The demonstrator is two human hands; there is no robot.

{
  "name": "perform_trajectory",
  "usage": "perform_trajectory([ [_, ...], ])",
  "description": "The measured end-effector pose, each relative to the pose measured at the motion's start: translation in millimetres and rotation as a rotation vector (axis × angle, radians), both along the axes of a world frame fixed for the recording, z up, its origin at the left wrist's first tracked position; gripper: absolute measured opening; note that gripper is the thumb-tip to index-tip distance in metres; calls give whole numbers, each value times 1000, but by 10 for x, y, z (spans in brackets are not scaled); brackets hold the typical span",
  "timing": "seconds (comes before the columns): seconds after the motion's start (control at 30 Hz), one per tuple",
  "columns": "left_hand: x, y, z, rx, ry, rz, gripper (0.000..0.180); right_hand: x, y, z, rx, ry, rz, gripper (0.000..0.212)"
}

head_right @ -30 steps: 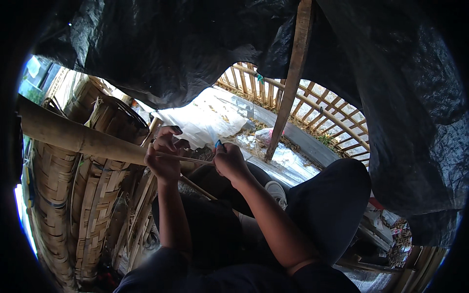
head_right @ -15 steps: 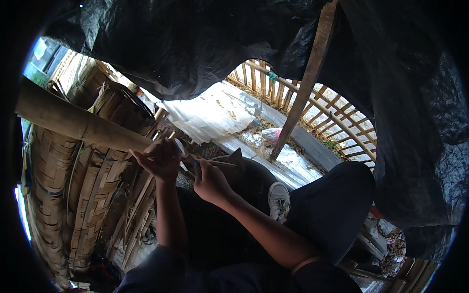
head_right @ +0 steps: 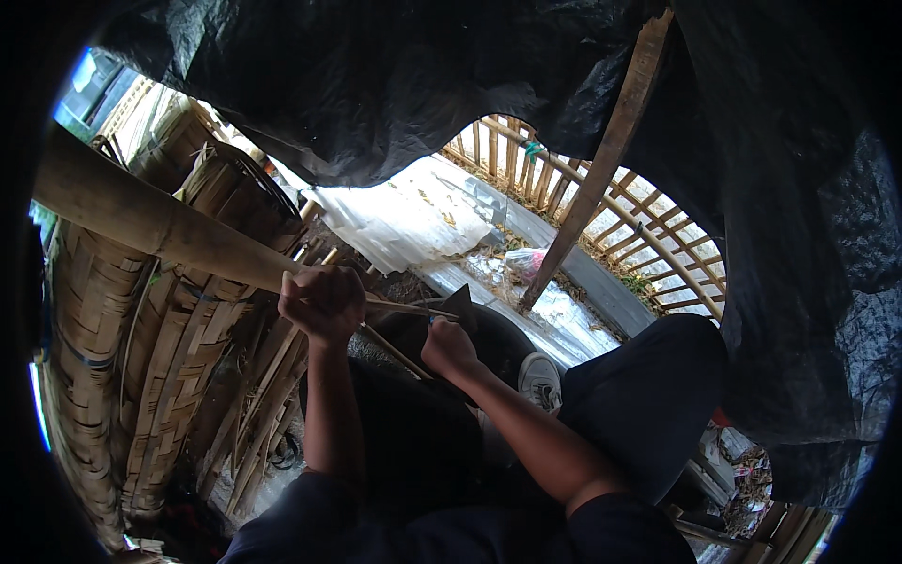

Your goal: The person shapes bamboo strips by pulling them across a mounted blade and trimming them with a knife.

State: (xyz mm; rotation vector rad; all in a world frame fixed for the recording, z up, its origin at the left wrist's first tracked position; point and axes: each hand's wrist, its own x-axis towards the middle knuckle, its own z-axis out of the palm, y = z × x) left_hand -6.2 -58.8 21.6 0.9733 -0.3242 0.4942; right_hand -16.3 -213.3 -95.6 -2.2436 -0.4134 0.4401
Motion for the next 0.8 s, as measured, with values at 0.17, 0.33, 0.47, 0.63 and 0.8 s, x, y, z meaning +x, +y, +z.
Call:
perform_trajectory([
  [0.17,-70,127,20,-4,-24,-45,61,-203,271,693,227,-106,-30,14],
  [0.33,56,64,-11,-9,-146,-220,62,19,-87,-375,7,6,-56,24],
  [0.47,-17,99,-58,-74,-15,-24,63,-153,326,414,220,-67,-167,19],
  [0.63,33,19,-7,-115,68,96,65,-139,241,46,130,-50,-209,22],
  [0.8,-33,21,-22,-181,198,120,64,-180,312,190,122,-27,-186,21],
])
